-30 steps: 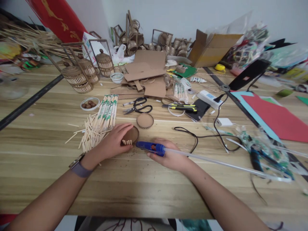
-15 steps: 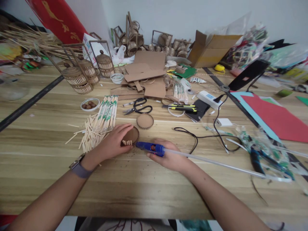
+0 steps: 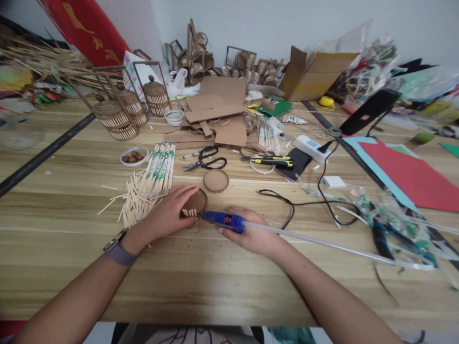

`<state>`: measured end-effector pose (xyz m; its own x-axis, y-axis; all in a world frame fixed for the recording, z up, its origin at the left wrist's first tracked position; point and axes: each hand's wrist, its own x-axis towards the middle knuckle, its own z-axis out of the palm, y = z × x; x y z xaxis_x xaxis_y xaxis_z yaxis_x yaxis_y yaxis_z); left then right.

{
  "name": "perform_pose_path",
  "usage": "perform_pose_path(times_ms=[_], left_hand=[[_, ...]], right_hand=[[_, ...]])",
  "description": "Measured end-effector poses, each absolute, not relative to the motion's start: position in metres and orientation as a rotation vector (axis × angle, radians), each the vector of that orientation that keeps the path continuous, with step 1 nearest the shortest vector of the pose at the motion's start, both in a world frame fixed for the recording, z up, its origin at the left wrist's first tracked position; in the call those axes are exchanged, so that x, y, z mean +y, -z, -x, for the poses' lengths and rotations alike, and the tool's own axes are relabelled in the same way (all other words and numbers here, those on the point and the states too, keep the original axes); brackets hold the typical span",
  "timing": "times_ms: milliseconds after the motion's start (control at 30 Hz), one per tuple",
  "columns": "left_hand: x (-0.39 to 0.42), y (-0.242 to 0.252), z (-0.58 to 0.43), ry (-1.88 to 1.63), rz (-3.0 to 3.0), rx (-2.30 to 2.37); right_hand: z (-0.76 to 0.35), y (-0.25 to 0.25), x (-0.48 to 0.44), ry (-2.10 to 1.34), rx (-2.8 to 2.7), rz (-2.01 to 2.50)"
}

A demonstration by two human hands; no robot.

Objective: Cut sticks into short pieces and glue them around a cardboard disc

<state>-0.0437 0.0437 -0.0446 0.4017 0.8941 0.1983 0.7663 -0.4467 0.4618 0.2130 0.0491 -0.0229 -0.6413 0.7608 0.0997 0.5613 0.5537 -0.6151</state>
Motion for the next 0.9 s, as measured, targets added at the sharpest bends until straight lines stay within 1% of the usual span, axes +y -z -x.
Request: perform_pose_path(times_ms=[133, 300, 400, 500, 600, 667, 733, 767, 833, 900], left_hand=[[0.044, 0.044, 0.043, -0.612, -2.361, 1.438], [0.042, 0.043, 0.042, -0.589, -2.352, 1.371], [0.041, 0.041, 0.044, -0.571, -2.343, 1.339], [0.041, 0.033, 0.054, -0.617, -2.298, 1.279], [0.041, 0.017, 0.068, -0.806, -2.157, 1.344], [0.042, 0.005, 0.077, -0.949, -2.005, 1.536], [0.041, -0.005, 0.084, -0.977, -1.888, 1.826], [0.041, -0.008, 0.086, -0.919, -1.868, 1.965], [0.041, -0.01, 0.09, -0.695, -1.911, 2.147], [0.04, -0.008, 0.09, -0.458, -2.033, 2.176]], right_hand=[[-0.211, 0.022, 0.048, -0.796, -2.386, 1.108], [-0.217, 0.023, 0.058, -0.994, -2.061, 1.393], [-0.225, 0.023, 0.069, -1.293, -1.731, 1.539], [-0.233, 0.018, 0.078, -1.67, -1.393, 1.5], [-0.24, 0.013, 0.085, -1.823, -1.25, 1.432], [-0.245, 0.013, 0.088, -1.786, -1.341, 1.443], [-0.249, 0.014, 0.09, -1.593, -1.597, 1.523], [-0.251, 0.014, 0.091, -1.433, -1.745, 1.582], [-0.254, 0.016, 0.092, -1.098, -1.979, 1.687], [-0.256, 0.018, 0.093, -0.909, -2.084, 1.729]])
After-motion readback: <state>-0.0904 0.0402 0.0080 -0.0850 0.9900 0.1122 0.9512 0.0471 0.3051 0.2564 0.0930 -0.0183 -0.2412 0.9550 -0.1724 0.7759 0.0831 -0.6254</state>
